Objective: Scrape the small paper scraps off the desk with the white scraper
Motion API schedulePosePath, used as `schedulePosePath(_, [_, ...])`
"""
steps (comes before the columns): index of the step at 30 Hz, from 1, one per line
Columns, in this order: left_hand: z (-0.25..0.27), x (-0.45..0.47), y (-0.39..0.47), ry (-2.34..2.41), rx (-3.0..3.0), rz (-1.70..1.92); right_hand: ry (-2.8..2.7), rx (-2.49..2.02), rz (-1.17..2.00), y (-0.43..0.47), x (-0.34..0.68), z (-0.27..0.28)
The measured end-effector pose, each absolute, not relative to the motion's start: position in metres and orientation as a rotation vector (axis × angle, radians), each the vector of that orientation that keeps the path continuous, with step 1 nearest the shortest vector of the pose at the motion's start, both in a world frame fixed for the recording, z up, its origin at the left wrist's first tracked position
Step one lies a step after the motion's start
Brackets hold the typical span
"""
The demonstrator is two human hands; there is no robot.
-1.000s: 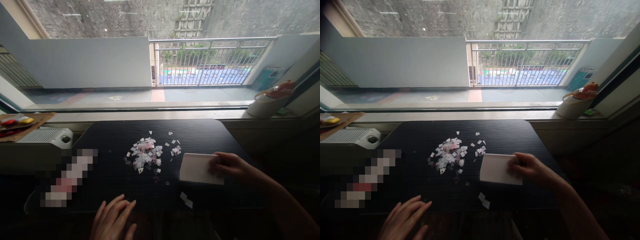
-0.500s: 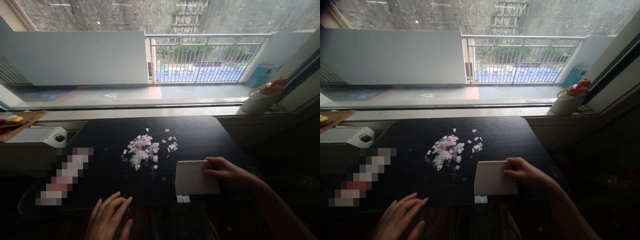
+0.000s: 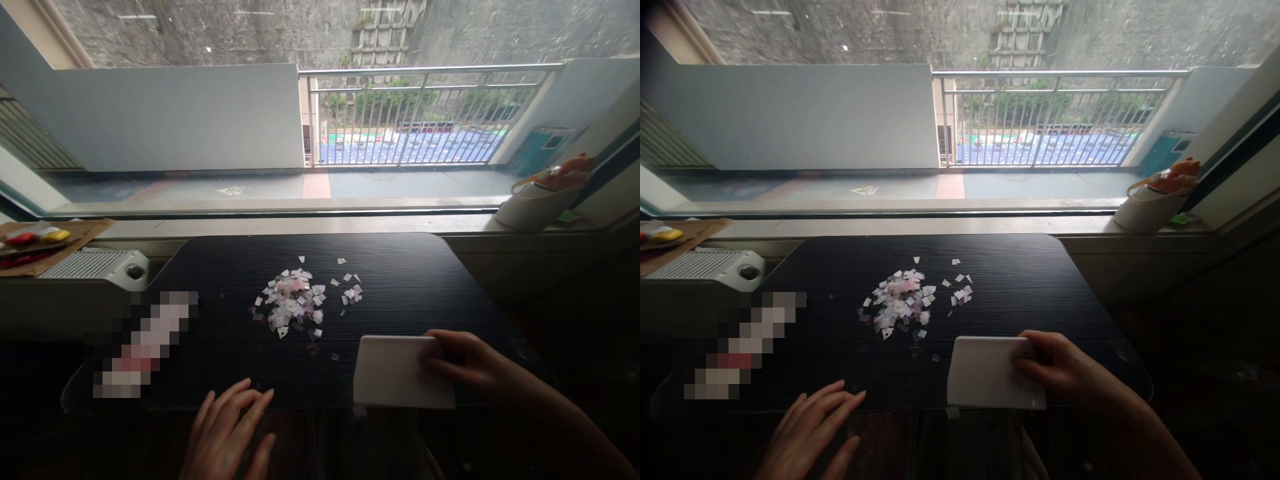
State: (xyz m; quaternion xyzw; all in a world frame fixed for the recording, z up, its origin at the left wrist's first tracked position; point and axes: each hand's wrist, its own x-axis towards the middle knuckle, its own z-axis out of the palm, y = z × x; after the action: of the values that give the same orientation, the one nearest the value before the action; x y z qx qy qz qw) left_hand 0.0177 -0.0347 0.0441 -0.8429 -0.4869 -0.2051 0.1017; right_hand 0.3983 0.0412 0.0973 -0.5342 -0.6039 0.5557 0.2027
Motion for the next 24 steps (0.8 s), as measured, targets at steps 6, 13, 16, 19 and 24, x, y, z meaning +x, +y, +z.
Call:
schedulePosePath(6, [0.044, 0.022, -0.038, -1.496, -2.489, -0.571, -1.498, -1.577, 1.199, 0.041, 0.381, 0.087])
schedulePosePath(13, [0.042, 0.022, -0.039, -1.539, -2.508, -0.557, -1.571, -1.518, 1.252, 0.039, 0.347, 0.084])
schedulePosePath(16, [0.043, 0.023, -0.040, -1.539, -2.518, -0.561, -1.548, -1.554, 1.167, 0.041, 0.338, 0.086])
schedulePosePath(19, [0.044, 0.023, -0.040, -1.546, -2.524, -0.570, -1.558, -1.583, 1.100, 0.046, 0.338, 0.085])
schedulePosePath(24, [0.041, 0.028, -0.043, -1.660, -2.492, -0.711, -1.544, -1.610, 1.018, 0.048, 0.340, 0.084])
